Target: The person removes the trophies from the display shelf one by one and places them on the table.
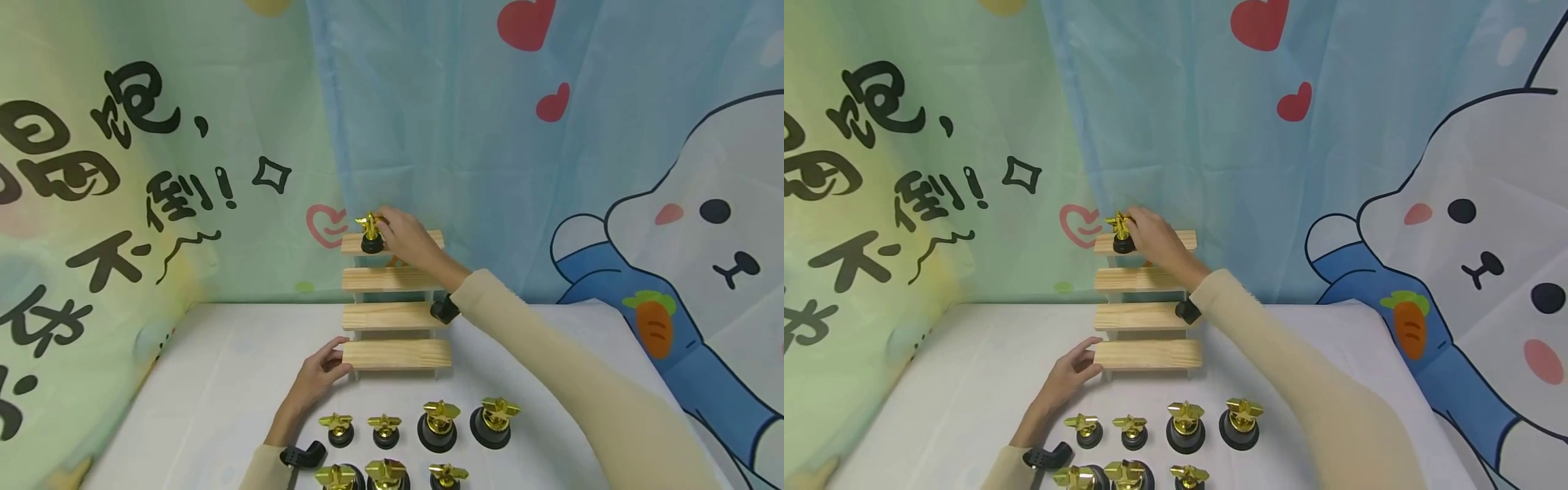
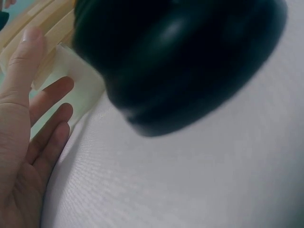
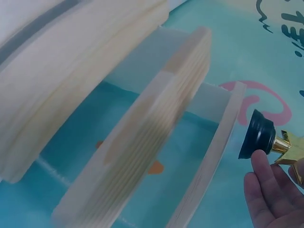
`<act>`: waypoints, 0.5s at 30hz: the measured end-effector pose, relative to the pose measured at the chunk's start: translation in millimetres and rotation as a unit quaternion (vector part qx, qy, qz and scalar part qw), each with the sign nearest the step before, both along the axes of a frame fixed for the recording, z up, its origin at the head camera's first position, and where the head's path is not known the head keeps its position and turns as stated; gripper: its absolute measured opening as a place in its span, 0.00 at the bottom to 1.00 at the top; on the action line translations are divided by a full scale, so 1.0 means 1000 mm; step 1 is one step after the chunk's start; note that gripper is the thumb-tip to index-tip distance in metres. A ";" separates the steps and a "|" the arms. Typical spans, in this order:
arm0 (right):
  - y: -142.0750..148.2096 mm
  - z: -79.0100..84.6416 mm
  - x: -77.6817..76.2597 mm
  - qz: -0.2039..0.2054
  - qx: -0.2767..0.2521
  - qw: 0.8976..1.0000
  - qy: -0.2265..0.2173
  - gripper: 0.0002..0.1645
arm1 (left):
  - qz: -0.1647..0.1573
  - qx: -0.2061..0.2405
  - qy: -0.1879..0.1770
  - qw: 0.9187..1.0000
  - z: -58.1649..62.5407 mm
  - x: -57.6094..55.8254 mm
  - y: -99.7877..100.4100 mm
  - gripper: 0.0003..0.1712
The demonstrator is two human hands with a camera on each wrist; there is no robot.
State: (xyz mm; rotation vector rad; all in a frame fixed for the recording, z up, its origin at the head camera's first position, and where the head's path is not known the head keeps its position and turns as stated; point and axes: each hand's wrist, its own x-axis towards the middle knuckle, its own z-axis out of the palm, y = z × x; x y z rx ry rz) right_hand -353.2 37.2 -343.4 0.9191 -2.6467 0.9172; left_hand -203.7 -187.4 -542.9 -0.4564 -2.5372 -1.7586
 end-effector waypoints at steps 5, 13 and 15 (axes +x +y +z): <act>0.010 0.000 0.008 0.008 -0.011 1.000 0.008 0.19 | -0.003 -0.007 -0.002 1.000 0.000 -0.002 -0.001 0.33; 0.027 -0.004 0.026 0.019 -0.030 0.999 0.010 0.18 | -0.004 -0.013 0.000 1.000 0.000 -0.002 -0.001 0.33; 0.030 -0.005 0.032 0.032 -0.039 0.999 0.005 0.17 | -0.002 -0.013 -0.006 1.000 0.000 -0.001 -0.001 0.33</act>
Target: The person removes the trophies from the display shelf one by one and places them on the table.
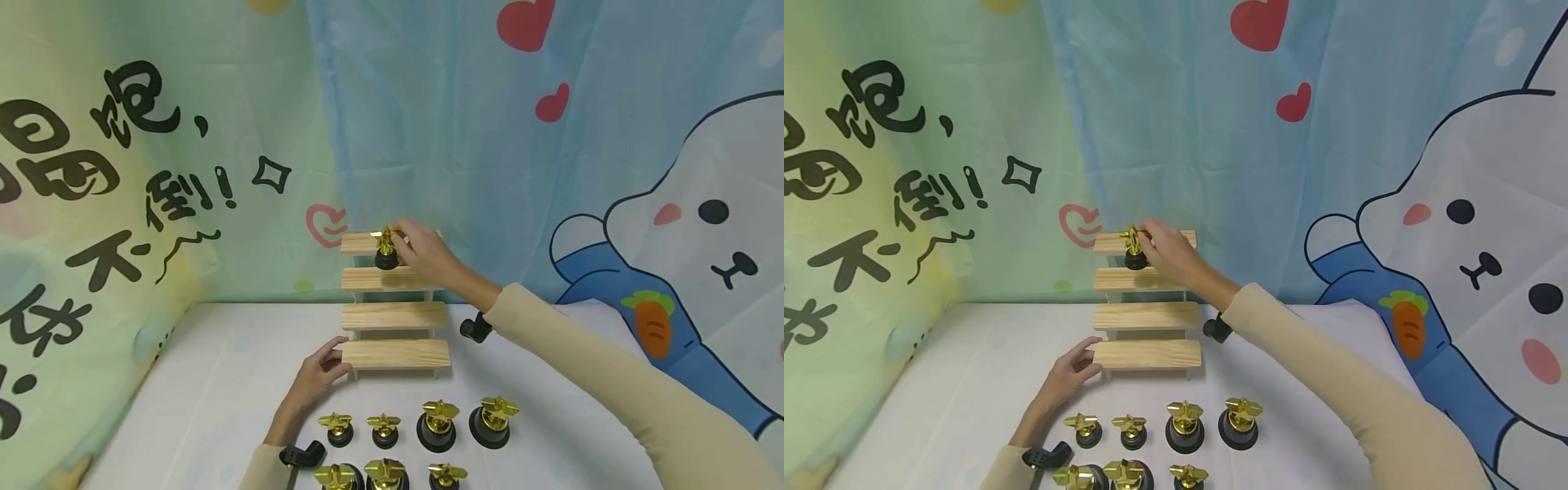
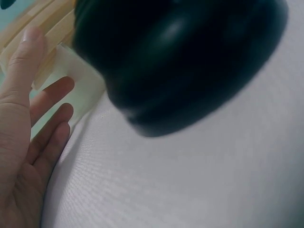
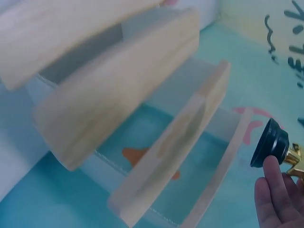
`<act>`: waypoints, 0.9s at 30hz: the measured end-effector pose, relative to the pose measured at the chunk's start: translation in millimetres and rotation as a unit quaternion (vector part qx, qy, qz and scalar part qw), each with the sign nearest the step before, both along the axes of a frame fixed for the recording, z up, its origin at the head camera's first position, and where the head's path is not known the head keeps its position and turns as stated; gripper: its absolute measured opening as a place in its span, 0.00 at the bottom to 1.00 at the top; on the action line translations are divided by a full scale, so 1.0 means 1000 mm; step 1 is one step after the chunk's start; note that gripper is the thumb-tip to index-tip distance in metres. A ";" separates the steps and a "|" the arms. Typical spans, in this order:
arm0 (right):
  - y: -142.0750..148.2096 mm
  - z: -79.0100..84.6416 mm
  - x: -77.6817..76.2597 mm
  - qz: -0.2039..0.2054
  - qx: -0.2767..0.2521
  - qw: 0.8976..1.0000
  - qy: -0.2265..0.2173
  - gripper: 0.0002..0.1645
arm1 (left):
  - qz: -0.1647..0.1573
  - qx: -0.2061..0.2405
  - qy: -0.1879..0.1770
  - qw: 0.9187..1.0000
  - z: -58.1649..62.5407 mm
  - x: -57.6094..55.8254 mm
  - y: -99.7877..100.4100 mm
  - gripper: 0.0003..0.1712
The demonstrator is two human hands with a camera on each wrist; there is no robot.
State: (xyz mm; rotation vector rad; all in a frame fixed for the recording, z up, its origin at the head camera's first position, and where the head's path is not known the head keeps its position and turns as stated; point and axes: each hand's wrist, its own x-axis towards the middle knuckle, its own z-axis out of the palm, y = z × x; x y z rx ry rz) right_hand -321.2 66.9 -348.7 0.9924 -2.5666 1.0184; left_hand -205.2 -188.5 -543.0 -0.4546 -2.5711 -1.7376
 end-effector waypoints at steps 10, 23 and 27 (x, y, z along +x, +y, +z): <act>0.005 -0.005 0.031 0.048 -0.022 0.998 -0.015 0.16 | 0.015 0.007 0.000 1.000 -0.001 0.000 0.001 0.33; 0.003 -0.011 0.066 0.080 -0.029 0.996 -0.037 0.13 | 0.020 0.001 -0.024 0.999 0.004 0.003 0.004 0.34; 0.004 -0.012 0.076 0.083 -0.031 0.995 -0.048 0.16 | 0.023 -0.001 -0.023 0.999 0.004 0.003 0.004 0.33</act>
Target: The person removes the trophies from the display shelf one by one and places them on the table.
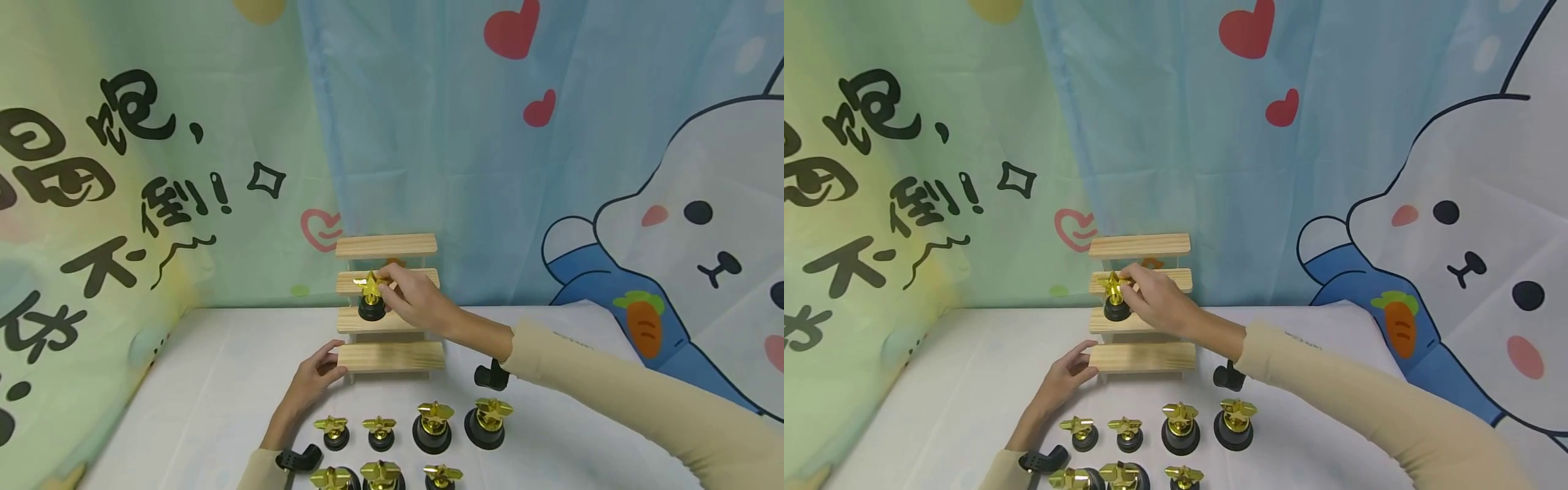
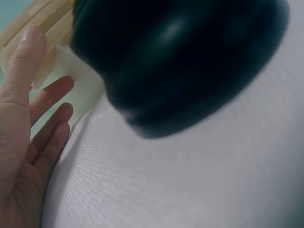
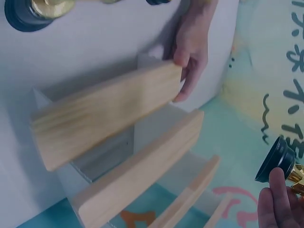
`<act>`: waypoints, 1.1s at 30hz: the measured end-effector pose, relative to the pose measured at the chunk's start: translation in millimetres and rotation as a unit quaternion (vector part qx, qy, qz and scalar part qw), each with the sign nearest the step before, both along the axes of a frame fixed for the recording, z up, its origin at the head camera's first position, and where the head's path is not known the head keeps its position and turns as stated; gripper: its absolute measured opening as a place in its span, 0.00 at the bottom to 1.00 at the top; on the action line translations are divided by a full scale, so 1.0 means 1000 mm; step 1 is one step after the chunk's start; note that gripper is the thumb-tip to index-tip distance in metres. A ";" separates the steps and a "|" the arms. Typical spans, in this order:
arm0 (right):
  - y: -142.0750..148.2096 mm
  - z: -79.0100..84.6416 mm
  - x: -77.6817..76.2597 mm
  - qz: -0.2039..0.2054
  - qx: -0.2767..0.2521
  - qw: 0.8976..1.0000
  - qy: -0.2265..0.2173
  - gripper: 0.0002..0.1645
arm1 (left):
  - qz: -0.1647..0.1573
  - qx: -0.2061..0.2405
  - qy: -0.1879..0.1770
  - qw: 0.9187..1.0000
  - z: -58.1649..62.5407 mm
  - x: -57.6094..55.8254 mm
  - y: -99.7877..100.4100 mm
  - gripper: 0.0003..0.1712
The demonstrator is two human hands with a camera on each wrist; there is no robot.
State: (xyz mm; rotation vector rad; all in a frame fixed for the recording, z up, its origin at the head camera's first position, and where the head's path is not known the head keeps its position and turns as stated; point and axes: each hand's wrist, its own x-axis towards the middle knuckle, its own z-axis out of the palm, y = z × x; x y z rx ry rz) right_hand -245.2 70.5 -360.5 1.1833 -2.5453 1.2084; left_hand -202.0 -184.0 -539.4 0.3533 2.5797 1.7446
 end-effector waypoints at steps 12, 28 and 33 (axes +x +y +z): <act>0.005 -0.004 0.037 0.015 0.030 0.999 -0.028 0.15 | 0.002 -0.006 -0.010 1.000 -0.004 -0.001 0.000 0.33; 0.011 -0.008 0.059 0.041 0.010 0.998 -0.041 0.10 | -0.002 -0.006 -0.003 1.000 0.002 -0.001 -0.001 0.33; 0.020 -0.013 0.066 0.048 0.001 0.997 -0.054 0.10 | -0.009 -0.006 0.000 1.000 0.002 0.000 -0.001 0.34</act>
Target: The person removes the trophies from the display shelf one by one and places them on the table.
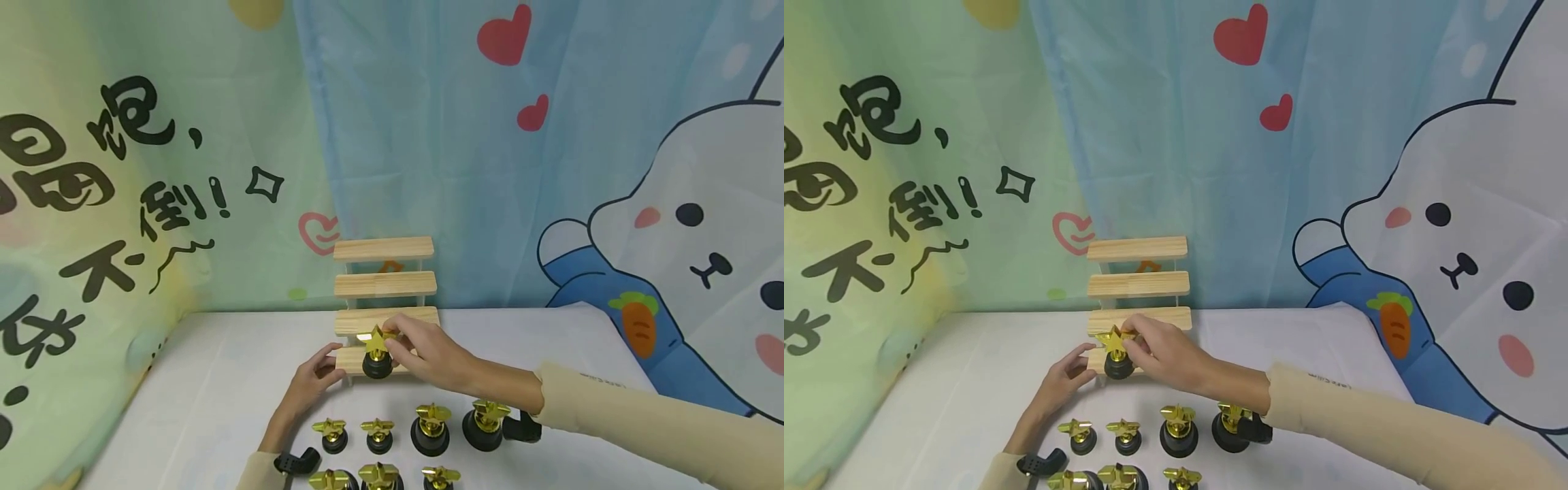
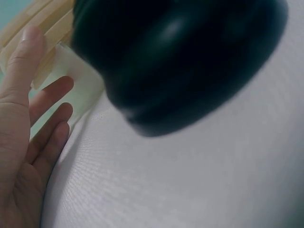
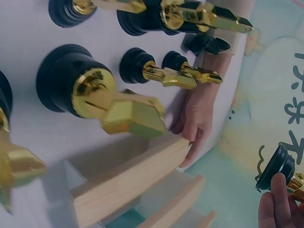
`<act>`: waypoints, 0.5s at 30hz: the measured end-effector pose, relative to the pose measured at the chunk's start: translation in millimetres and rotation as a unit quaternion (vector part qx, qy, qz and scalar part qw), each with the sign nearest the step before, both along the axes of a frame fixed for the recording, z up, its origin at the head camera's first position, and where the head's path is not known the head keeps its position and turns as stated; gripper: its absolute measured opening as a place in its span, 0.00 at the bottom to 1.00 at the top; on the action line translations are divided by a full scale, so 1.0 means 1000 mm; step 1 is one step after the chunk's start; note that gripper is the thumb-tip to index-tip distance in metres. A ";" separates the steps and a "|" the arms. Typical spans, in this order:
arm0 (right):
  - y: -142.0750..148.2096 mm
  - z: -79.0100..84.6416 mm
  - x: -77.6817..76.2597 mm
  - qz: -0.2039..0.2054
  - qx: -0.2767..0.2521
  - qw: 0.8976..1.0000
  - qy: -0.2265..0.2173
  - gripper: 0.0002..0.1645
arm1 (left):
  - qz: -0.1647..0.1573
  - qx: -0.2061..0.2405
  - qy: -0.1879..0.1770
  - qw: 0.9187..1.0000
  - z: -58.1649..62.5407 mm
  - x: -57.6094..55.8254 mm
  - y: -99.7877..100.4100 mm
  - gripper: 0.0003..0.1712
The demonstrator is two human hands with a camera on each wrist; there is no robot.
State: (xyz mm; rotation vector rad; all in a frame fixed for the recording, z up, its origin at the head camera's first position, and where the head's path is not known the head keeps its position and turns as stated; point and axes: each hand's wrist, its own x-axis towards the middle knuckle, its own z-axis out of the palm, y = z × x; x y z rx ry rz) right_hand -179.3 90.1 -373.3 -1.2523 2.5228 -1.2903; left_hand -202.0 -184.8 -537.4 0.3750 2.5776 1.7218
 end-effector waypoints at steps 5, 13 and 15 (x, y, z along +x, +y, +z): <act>0.010 -0.007 0.007 -0.008 0.013 1.000 -0.016 0.12 | 0.001 0.006 0.010 1.000 -0.001 -0.001 0.000 0.34; 0.037 -0.024 0.021 -0.034 0.013 0.999 -0.033 0.13 | 0.000 0.009 0.025 1.000 -0.005 -0.001 -0.001 0.33; 0.045 -0.030 0.024 -0.045 0.012 0.998 -0.033 0.12 | -0.003 0.010 0.028 1.000 -0.005 -0.001 -0.001 0.33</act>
